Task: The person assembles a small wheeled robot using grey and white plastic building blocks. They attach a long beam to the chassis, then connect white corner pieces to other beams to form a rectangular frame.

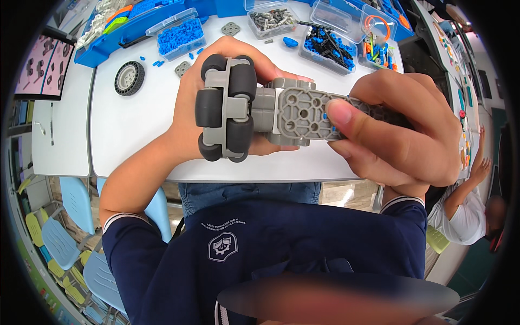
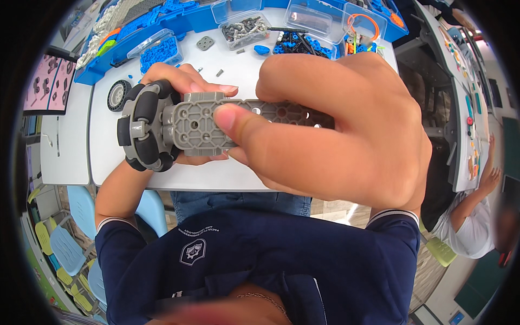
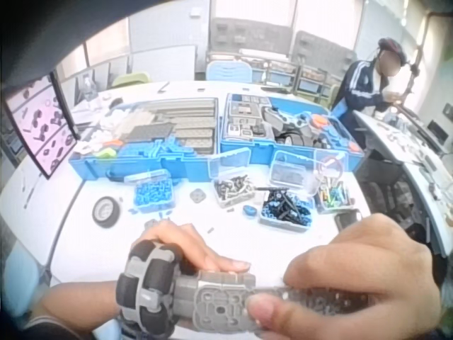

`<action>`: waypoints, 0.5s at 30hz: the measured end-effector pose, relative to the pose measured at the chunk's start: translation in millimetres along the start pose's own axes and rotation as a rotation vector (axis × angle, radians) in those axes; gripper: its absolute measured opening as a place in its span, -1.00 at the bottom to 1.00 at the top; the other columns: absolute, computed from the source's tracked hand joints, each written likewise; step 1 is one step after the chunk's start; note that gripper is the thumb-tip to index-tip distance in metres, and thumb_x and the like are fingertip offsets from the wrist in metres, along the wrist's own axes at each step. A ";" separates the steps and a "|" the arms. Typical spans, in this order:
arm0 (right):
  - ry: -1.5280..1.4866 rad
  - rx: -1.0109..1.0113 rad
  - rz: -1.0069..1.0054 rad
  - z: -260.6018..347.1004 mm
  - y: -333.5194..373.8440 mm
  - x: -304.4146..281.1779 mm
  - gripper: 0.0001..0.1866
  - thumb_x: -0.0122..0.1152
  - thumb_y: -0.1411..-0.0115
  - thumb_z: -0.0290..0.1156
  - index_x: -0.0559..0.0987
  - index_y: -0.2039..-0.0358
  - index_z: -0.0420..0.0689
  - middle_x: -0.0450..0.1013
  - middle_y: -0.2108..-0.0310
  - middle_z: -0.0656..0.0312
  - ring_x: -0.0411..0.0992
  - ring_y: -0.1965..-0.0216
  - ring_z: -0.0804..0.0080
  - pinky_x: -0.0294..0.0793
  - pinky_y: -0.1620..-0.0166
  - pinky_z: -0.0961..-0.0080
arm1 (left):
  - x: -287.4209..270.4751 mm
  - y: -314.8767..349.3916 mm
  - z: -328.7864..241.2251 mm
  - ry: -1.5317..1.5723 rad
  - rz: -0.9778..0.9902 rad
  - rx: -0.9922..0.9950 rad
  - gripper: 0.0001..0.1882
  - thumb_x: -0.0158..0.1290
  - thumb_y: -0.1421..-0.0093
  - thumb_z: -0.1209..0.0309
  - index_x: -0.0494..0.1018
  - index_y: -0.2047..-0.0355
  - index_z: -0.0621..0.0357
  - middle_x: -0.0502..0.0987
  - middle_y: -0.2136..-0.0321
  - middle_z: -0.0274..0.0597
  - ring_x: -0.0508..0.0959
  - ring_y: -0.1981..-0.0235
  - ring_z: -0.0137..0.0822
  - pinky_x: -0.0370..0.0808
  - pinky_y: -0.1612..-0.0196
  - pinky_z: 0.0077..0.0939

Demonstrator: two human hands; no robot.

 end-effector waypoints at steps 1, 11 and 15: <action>0.003 -0.009 0.007 0.5 0.3 0.2 -0.60 0.56 0.11 -0.28 0.75 0.24 -0.19 0.57 0.33 -0.02 0.43 0.49 0.32 0.36 0.46 0.51 | 0.4 -0.1 0.0 0.004 0.003 0.000 -0.15 0.59 0.29 0.40 0.25 0.06 0.01 0.66 0.10 0.02 0.59 0.20 -0.30 0.57 0.12 -0.44; -0.015 -0.063 0.025 2.5 2.6 -0.7 -0.60 0.56 0.12 -0.33 0.74 0.22 -0.19 0.57 0.33 -0.03 0.45 0.48 0.31 0.38 0.45 0.51 | 1.6 -0.6 -0.3 0.213 -0.097 -0.029 -0.32 0.55 0.21 0.55 0.35 0.14 0.14 0.54 0.22 -0.20 0.66 -0.03 -0.09 0.68 -0.01 -0.34; -0.018 -0.044 -0.029 2.7 2.7 0.2 -0.62 0.56 0.11 -0.30 0.74 0.25 -0.17 0.56 0.34 0.00 0.45 0.48 0.30 0.40 0.43 0.49 | 1.2 -1.1 0.4 0.230 -0.091 -0.022 -0.32 0.56 0.21 0.54 0.35 0.14 0.14 0.56 0.21 -0.19 0.66 -0.02 -0.10 0.68 0.00 -0.35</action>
Point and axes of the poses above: each hand's wrist, its own y-axis away from the middle knuckle, its own x-axis out of the palm, z = x × y, the point moved 9 cm from there along -y, towards the middle knuckle
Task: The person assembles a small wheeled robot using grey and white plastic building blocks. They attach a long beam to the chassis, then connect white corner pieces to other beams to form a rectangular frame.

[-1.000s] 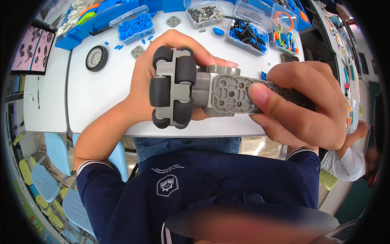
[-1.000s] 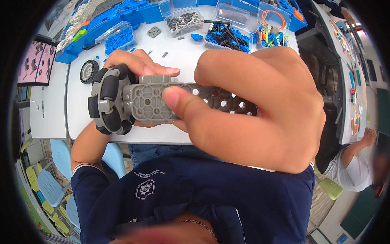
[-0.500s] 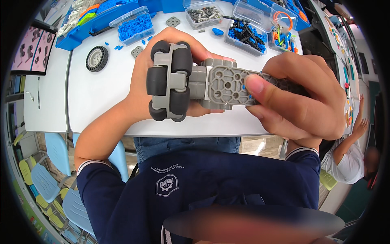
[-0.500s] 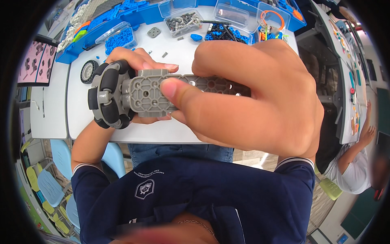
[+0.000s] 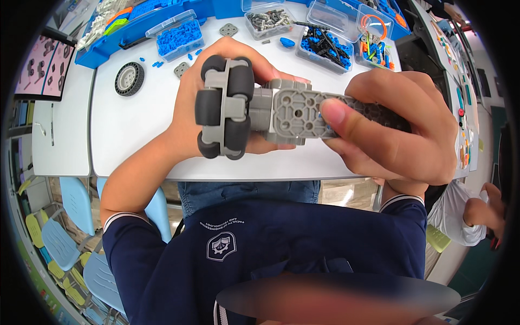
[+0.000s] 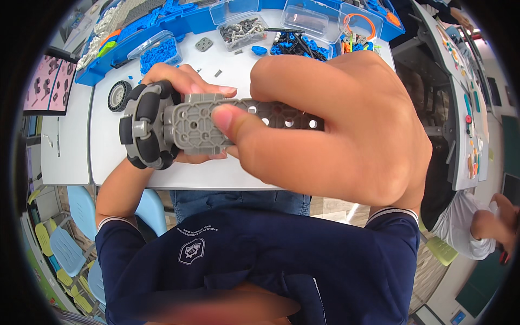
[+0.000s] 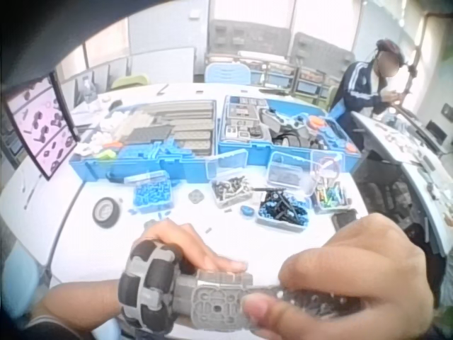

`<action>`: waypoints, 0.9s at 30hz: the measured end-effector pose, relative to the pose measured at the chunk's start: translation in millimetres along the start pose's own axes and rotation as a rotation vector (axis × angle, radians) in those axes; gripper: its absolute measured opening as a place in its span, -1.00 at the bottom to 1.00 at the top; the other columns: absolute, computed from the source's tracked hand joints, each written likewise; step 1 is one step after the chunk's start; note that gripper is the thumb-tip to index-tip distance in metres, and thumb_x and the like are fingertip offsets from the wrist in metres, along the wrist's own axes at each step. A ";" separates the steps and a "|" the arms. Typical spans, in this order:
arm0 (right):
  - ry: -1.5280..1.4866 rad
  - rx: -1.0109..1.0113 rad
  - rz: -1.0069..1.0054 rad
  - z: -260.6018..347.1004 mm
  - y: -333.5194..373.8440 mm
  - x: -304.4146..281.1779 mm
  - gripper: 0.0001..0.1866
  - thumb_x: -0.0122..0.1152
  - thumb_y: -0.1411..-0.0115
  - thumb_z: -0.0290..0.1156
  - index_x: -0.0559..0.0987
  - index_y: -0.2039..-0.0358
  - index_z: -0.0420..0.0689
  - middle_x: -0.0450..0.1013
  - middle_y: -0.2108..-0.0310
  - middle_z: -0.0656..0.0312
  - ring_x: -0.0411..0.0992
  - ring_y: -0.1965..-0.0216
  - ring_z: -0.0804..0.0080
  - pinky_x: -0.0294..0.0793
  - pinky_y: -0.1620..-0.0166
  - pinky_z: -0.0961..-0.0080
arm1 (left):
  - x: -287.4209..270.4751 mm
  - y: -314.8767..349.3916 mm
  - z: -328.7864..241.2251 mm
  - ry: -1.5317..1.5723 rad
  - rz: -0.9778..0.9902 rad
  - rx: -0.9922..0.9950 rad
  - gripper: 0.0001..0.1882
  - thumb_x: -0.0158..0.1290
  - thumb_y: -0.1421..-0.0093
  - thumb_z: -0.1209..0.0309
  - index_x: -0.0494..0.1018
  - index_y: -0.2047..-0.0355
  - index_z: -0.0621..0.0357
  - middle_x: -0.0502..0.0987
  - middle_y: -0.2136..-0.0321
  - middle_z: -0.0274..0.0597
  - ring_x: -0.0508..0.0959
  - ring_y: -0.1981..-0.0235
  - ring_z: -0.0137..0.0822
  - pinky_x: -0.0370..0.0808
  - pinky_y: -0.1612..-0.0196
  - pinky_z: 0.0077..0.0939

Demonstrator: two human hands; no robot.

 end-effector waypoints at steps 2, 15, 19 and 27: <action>0.006 0.012 -0.016 0.0 0.1 0.4 -0.63 0.56 0.11 -0.29 0.74 0.26 -0.15 0.56 0.34 0.02 0.45 0.48 0.29 0.41 0.43 0.47 | 0.4 -0.6 -1.6 0.036 0.018 0.021 -0.31 0.56 0.22 0.54 0.35 0.13 0.14 0.57 0.21 -0.19 0.66 -0.02 -0.10 0.68 0.00 -0.35; 0.048 -0.049 -0.019 5.9 7.5 -0.9 -0.61 0.57 0.16 -0.35 0.74 0.24 -0.12 0.55 0.33 0.02 0.44 0.45 0.28 0.39 0.42 0.48 | 1.3 1.5 -1.7 0.027 0.030 0.009 -0.30 0.55 0.23 0.57 0.35 0.12 0.16 0.59 0.18 -0.11 0.66 -0.02 -0.05 0.67 -0.02 -0.31; 0.040 -0.069 0.001 6.4 6.8 0.1 -0.58 0.58 0.19 -0.36 0.73 0.22 -0.12 0.55 0.32 0.03 0.44 0.44 0.29 0.39 0.41 0.49 | -0.6 0.7 -1.3 0.052 0.038 0.019 -0.30 0.55 0.23 0.56 0.35 0.12 0.16 0.61 0.18 -0.09 0.66 -0.02 -0.06 0.67 -0.02 -0.31; 0.061 -0.012 0.010 7.7 7.3 2.2 -0.57 0.60 0.21 -0.44 0.73 0.22 -0.08 0.54 0.30 0.07 0.45 0.43 0.29 0.42 0.39 0.47 | -1.6 0.8 -4.0 0.032 0.047 0.044 -0.30 0.54 0.23 0.58 0.35 0.11 0.20 0.63 0.16 0.01 0.66 -0.01 -0.02 0.66 -0.04 -0.23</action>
Point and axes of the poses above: each hand's wrist, its own y-axis away from the middle knuckle, its own x-axis out of the palm, z = x × y, the point moved 9 cm from there along -y, towards the middle knuckle
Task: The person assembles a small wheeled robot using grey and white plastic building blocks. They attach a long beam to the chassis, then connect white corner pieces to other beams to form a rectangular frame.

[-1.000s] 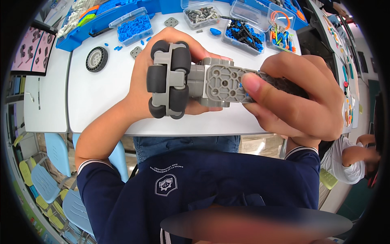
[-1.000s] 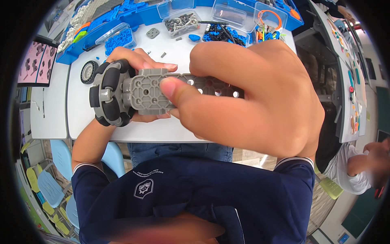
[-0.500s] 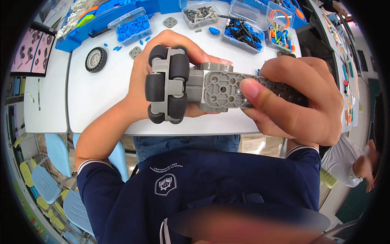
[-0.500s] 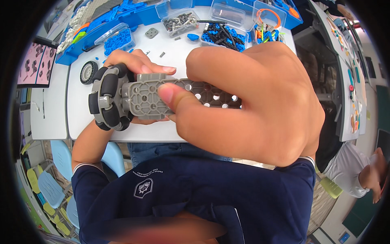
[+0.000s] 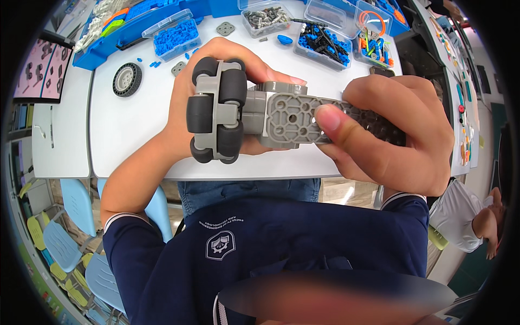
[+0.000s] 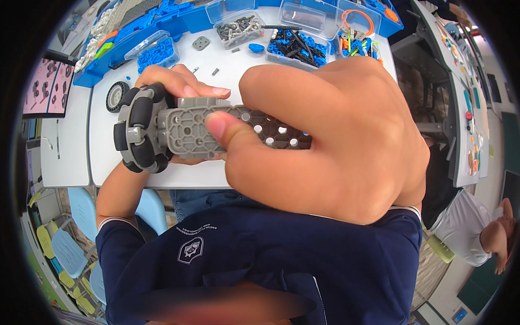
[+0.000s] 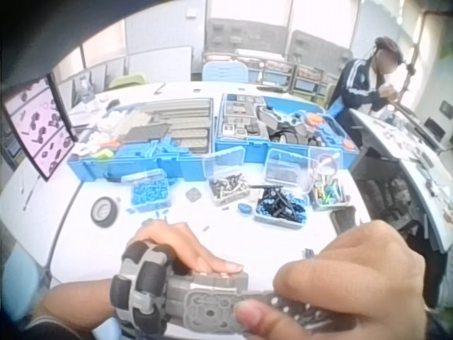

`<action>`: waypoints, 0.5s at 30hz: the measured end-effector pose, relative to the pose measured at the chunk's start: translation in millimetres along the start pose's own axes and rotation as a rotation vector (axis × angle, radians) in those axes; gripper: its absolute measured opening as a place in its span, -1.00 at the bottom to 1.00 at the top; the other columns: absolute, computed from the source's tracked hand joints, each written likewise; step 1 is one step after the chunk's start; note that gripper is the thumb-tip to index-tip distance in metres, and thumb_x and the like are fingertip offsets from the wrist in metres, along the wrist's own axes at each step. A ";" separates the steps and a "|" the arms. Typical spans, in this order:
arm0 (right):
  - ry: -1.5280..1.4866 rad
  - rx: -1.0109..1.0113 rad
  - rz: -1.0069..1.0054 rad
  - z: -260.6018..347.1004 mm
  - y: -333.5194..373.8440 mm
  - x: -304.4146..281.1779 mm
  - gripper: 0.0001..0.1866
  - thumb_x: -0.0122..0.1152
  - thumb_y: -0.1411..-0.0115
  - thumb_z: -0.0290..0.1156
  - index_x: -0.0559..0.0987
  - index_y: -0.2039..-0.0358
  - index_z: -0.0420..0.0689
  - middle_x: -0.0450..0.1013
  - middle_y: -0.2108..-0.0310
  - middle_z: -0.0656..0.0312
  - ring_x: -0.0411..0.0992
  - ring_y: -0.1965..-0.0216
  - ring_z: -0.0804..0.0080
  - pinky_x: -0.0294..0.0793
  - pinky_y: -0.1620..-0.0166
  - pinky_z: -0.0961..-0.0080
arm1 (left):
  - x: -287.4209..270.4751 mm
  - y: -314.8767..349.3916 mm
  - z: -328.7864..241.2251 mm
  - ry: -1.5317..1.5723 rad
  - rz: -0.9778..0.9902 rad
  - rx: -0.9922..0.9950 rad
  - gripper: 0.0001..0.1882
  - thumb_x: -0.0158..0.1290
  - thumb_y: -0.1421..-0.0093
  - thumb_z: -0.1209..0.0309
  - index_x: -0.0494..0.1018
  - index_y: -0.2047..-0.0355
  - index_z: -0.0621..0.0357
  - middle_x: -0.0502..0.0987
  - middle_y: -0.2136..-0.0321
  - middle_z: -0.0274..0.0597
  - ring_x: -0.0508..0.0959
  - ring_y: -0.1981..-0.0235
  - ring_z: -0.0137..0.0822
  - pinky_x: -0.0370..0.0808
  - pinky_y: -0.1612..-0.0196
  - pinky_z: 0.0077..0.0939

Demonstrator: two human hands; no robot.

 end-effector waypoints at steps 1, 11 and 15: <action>-0.013 0.003 -0.008 -0.3 0.3 1.0 -0.57 0.60 0.21 -0.44 0.73 0.22 -0.07 0.54 0.30 0.07 0.45 0.43 0.29 0.42 0.39 0.47 | -1.4 -0.9 0.2 0.020 0.009 0.005 -0.29 0.54 0.23 0.58 0.35 0.11 0.20 0.63 0.16 0.02 0.66 -0.01 -0.01 0.66 -0.04 -0.22; 0.049 -0.064 -0.138 5.5 -0.4 6.0 -0.54 0.61 0.23 -0.41 0.72 0.22 -0.08 0.53 0.35 0.06 0.44 0.43 0.27 0.44 0.42 0.49 | -13.4 -8.6 -12.8 0.002 0.074 0.078 -0.33 0.53 0.20 0.57 0.36 0.11 0.24 0.60 0.19 0.05 0.66 0.01 0.11 0.66 -0.04 -0.10; 0.036 -0.093 -0.176 10.6 -1.1 3.7 -0.50 0.61 0.26 -0.38 0.69 0.20 -0.12 0.53 0.38 0.06 0.44 0.44 0.27 0.44 0.42 0.50 | -12.0 -10.8 -23.2 -0.039 0.073 0.061 -0.62 0.22 -0.18 0.19 0.38 0.16 0.14 0.62 0.17 0.17 0.60 0.11 -0.02 0.58 -0.02 -0.21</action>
Point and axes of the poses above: each hand's wrist, its own y-axis away from the middle knuckle, its own x-axis out of the palm, z = x × y, the point moved 9 cm from there along -y, towards the middle knuckle
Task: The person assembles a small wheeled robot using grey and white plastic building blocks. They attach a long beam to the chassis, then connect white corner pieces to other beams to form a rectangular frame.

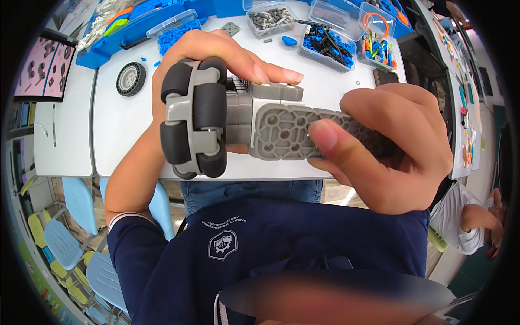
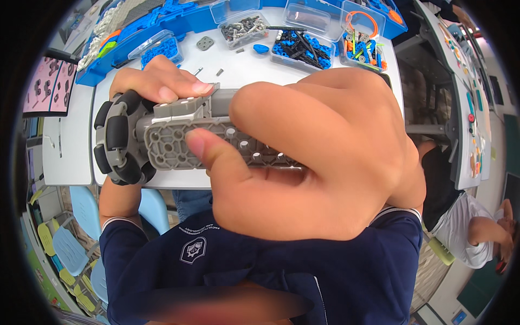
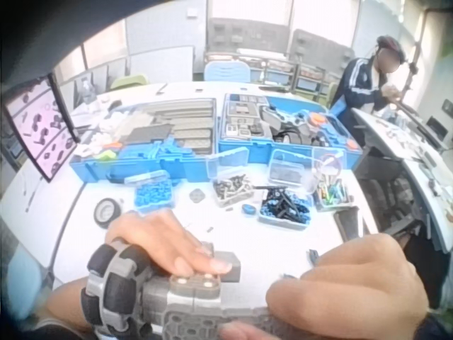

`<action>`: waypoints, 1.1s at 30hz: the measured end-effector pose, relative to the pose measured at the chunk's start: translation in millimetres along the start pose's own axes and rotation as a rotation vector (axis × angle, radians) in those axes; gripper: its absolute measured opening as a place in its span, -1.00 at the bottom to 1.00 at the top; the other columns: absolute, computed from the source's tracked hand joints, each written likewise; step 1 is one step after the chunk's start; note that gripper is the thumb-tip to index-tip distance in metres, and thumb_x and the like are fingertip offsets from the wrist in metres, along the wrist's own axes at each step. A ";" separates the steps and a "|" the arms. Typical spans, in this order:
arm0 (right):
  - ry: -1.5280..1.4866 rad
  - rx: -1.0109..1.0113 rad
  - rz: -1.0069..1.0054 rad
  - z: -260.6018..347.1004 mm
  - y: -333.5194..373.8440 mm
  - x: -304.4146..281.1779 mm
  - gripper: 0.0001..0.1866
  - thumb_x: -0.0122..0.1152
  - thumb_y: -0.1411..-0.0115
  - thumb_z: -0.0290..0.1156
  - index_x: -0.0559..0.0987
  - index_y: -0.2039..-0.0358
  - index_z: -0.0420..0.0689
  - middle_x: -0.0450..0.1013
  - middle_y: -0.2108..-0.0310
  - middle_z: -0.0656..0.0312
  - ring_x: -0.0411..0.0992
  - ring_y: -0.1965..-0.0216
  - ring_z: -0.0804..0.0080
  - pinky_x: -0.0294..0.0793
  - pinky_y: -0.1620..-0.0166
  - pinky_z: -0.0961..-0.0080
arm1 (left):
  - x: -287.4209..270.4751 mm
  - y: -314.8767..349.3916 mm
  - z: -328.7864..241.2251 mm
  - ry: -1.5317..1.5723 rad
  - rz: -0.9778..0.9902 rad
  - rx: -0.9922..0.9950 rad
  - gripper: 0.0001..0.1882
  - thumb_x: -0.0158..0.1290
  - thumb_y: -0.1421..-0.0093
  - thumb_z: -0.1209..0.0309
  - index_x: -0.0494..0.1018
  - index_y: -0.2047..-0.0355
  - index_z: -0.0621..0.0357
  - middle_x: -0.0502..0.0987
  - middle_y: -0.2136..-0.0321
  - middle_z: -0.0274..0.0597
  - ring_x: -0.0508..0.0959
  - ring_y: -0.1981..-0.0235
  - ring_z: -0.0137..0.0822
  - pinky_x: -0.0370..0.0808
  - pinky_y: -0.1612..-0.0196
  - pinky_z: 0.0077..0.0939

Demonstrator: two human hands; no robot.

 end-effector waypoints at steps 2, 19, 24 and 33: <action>-0.026 0.002 -0.049 1.4 0.3 -0.2 -0.48 0.60 0.28 -0.36 0.69 0.20 -0.13 0.53 0.39 0.05 0.45 0.46 0.27 0.44 0.42 0.49 | 1.0 -1.4 -4.5 -0.056 0.012 0.002 -0.65 0.09 -0.32 0.08 0.37 0.19 0.10 0.63 0.16 0.21 0.58 0.15 -0.06 0.55 -0.01 -0.23; -0.040 0.022 -0.080 0.6 1.0 -0.5 -0.45 0.56 0.29 -0.27 0.69 0.18 -0.08 0.51 0.41 0.09 0.44 0.47 0.29 0.45 0.44 0.47 | 0.0 -4.9 -7.1 -0.099 0.031 0.002 -0.66 0.04 -0.38 0.05 0.38 0.21 0.07 0.65 0.19 0.20 0.56 0.19 -0.15 0.54 -0.03 -0.30; -0.040 0.040 -0.192 1.4 2.6 -1.2 -0.51 0.54 0.29 -0.26 0.76 0.21 0.07 0.44 0.44 0.20 0.36 0.53 0.40 0.37 0.49 0.55 | -1.0 -3.8 -4.5 -0.037 -0.005 -0.060 -0.64 0.05 -0.37 0.03 0.39 0.22 0.08 0.65 0.20 0.20 0.55 0.21 -0.18 0.54 -0.02 -0.31; -0.079 0.096 -0.056 -6.7 -5.2 -0.8 -0.51 0.53 0.29 -0.37 0.79 0.20 0.06 0.43 0.46 0.21 0.31 0.59 0.50 0.27 0.54 0.61 | -0.6 -3.2 -5.7 -0.059 -0.019 -0.065 -0.65 0.08 -0.35 0.05 0.41 0.22 0.10 0.65 0.21 0.21 0.57 0.20 -0.17 0.56 0.01 -0.33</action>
Point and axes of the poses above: each hand's wrist, its own y-axis away from the middle knuckle, its own x-axis out of the palm, z = x × y, the point moved 9 cm from there along -y, towards the middle knuckle
